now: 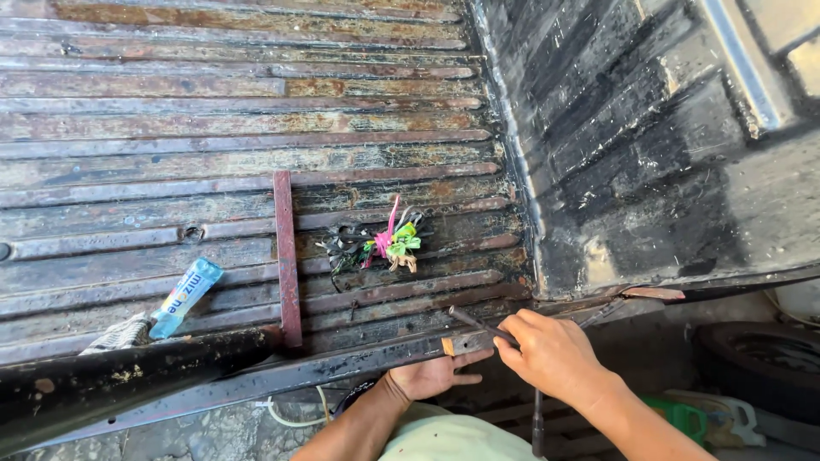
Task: Tightening bolts and adjusting a metal frame component in the bed of a pickup truck using wrenches and bars.
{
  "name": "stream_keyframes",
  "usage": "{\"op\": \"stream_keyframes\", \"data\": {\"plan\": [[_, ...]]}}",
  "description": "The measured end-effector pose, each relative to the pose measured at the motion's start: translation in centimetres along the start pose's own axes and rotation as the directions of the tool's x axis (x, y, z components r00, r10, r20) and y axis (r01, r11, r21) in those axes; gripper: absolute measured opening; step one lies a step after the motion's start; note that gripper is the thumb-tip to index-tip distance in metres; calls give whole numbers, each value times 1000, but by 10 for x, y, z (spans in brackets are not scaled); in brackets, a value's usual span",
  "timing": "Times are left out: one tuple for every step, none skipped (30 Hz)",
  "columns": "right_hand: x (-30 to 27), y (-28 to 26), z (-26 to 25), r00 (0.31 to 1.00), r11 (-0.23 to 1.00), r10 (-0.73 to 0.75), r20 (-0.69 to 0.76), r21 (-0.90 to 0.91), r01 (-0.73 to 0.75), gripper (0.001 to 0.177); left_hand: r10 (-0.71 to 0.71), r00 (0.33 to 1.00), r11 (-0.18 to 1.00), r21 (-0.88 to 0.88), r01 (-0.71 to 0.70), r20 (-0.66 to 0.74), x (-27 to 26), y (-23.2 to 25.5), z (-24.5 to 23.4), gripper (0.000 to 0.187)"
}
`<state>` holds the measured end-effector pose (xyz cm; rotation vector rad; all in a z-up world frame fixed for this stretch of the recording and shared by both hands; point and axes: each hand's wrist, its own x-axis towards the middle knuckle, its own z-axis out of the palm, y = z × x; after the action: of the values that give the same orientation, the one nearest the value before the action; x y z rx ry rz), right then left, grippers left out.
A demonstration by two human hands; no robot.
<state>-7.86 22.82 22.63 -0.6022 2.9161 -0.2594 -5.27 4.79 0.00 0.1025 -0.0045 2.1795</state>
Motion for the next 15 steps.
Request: {"op": "stream_keyframes", "data": {"plan": [[-1, 0, 0, 1000, 1000, 21, 0, -3, -21, 21, 6, 1000, 999, -42, -7, -14, 0, -1, 2, 92], [-1, -2, 0, 1000, 1000, 24, -1, 0, -24, 21, 2, 1000, 999, -41, -3, -15, -2, 0, 3, 92], [0, -2, -1, 999, 999, 39, 12, -3, -39, 20, -6, 1000, 1000, -13, 6, -12, -2, 2, 5, 91], [0, -3, -3, 998, 999, 53, 24, -5, -53, 20, -15, 1000, 1000, 16, 15, -8, -2, 4, 7, 91], [1, -2, -4, 998, 998, 59, 22, -7, -59, 20, -20, 1000, 1000, 15, 20, -5, -1, 7, 8, 91], [3, -1, -5, 996, 997, 79, 49, 5, -79, 22, -41, 999, 998, 48, 42, -32, 0, 10, 9, 91], [1, -1, -5, 991, 994, 103, 81, 19, -105, 24, -64, 996, 995, 74, 68, -62, -1, 10, 10, 90], [4, -1, -8, 990, 993, 114, 84, 19, -116, 24, -73, 995, 995, 68, 78, -61, 1, 13, 6, 90], [3, -2, -9, 995, 997, 81, 66, 2, -81, 26, -87, 994, 994, 64, 91, -58, 0, 10, 3, 90], [3, -2, -9, 998, 999, 47, 49, -14, -47, 31, -102, 993, 993, 59, 105, -55, -1, 7, -2, 89], [5, -5, -14, 995, 997, 72, 68, -7, -72, 31, -123, 990, 991, 35, 125, -62, 0, 10, 0, 89], [7, -7, -17, 994, 997, 72, 85, -21, -71, 33, -91, 995, 995, 28, 92, -45, 1, 12, 0, 89], [7, -10, -17, 991, 997, 70, 110, -31, -67, 35, -55, 998, 998, 14, 56, -34, -2, 9, 0, 89], [7, -12, -19, 987, 996, 92, 135, -21, -90, 35, -74, 996, 997, -15, 73, -47, -1, 6, -2, 89], [11, -13, -22, 984, 996, 80, 160, -58, -72, 35, -58, 992, 998, -40, 54, -110, 1, 4, -4, 90]]}}
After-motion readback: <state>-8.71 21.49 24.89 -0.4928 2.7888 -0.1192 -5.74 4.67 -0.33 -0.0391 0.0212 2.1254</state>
